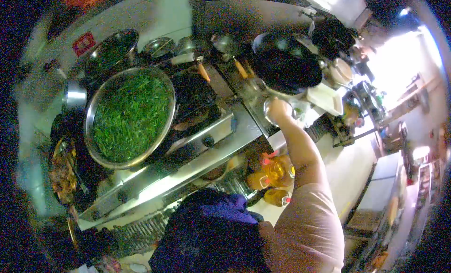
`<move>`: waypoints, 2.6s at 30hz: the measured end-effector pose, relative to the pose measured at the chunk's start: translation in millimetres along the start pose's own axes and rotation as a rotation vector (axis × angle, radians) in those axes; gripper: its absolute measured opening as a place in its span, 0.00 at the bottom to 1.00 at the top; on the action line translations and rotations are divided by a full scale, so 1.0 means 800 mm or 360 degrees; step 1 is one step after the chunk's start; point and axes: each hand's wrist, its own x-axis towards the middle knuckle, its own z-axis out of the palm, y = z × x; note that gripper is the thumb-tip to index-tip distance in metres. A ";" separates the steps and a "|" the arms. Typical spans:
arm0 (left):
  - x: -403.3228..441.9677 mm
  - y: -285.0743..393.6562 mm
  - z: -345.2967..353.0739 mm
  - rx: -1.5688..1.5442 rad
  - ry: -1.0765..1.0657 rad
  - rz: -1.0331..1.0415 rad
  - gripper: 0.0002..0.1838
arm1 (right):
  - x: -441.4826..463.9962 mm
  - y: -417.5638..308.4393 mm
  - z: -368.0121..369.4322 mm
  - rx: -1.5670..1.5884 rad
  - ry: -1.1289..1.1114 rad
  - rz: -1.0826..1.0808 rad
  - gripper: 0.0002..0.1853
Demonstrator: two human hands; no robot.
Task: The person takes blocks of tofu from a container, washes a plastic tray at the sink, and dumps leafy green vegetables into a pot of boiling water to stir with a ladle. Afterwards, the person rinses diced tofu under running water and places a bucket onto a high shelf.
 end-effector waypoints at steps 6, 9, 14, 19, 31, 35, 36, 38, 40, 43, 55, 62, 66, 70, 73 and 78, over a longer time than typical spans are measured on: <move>-0.019 -0.013 -0.043 -0.0072 0.0012 0.0031 0.23 | -0.002 -0.088 -0.128 0.1533 0.0176 -0.0071 0.20; -0.006 -0.034 -0.035 0.0183 0.0431 0.0749 0.20 | -0.052 -0.175 -0.225 0.1969 -0.0404 -0.0430 0.18; 0.001 -0.021 0.064 0.1821 0.0687 0.1057 0.06 | -0.132 -0.301 -0.295 0.1658 -0.1180 -0.0736 0.20; 0.035 0.027 0.039 0.1151 0.0776 0.0691 0.01 | -0.169 -0.413 -0.317 0.1229 -0.1400 -0.0908 0.23; 0.021 0.116 -0.038 0.0093 -0.0176 0.0109 0.18 | -0.186 -0.492 -0.323 0.0916 -0.1795 -0.0672 0.22; 0.012 0.142 -0.029 -0.0153 -0.0257 -0.0119 0.20 | -0.190 -0.485 -0.321 0.0895 -0.1800 -0.0615 0.22; 0.010 0.152 -0.027 -0.0048 -0.0109 -0.0159 0.18 | -0.191 -0.486 -0.320 0.0911 -0.1797 -0.0603 0.22; 0.017 0.162 -0.033 0.0027 -0.0001 -0.0042 0.17 | -0.194 -0.489 -0.318 0.0918 -0.1791 -0.0584 0.22; 0.028 0.170 -0.042 0.0103 0.0107 0.0084 0.17 | -0.194 -0.493 -0.317 0.0896 -0.1794 -0.0573 0.22; 0.058 0.180 -0.049 0.0039 0.0207 0.0125 0.17 | -0.190 -0.495 -0.310 0.0942 -0.1842 -0.0570 0.22; 0.058 0.158 -0.039 0.0213 0.0318 0.0379 0.11 | -0.179 -0.450 -0.301 0.1394 -0.1955 -0.0492 0.25; 0.044 0.151 0.032 0.0559 0.1005 0.0422 0.06 | -0.148 -0.361 -0.315 0.1723 -0.1734 -0.0445 0.24; 0.056 0.134 0.087 0.1224 0.1010 0.0535 0.04 | -0.106 -0.271 -0.294 0.1902 -0.1558 -0.0322 0.24; 0.083 0.092 0.099 0.1400 0.1040 0.0670 0.06 | -0.065 -0.170 -0.268 0.1946 -0.1353 -0.0199 0.24; 0.090 0.067 0.080 0.1844 0.0901 0.0542 0.08 | -0.031 -0.094 -0.224 0.1968 -0.1209 -0.0042 0.16; 0.092 0.024 0.082 0.4198 0.0115 0.1054 0.11 | 0.044 0.025 -0.080 0.1326 -0.0966 0.0048 0.19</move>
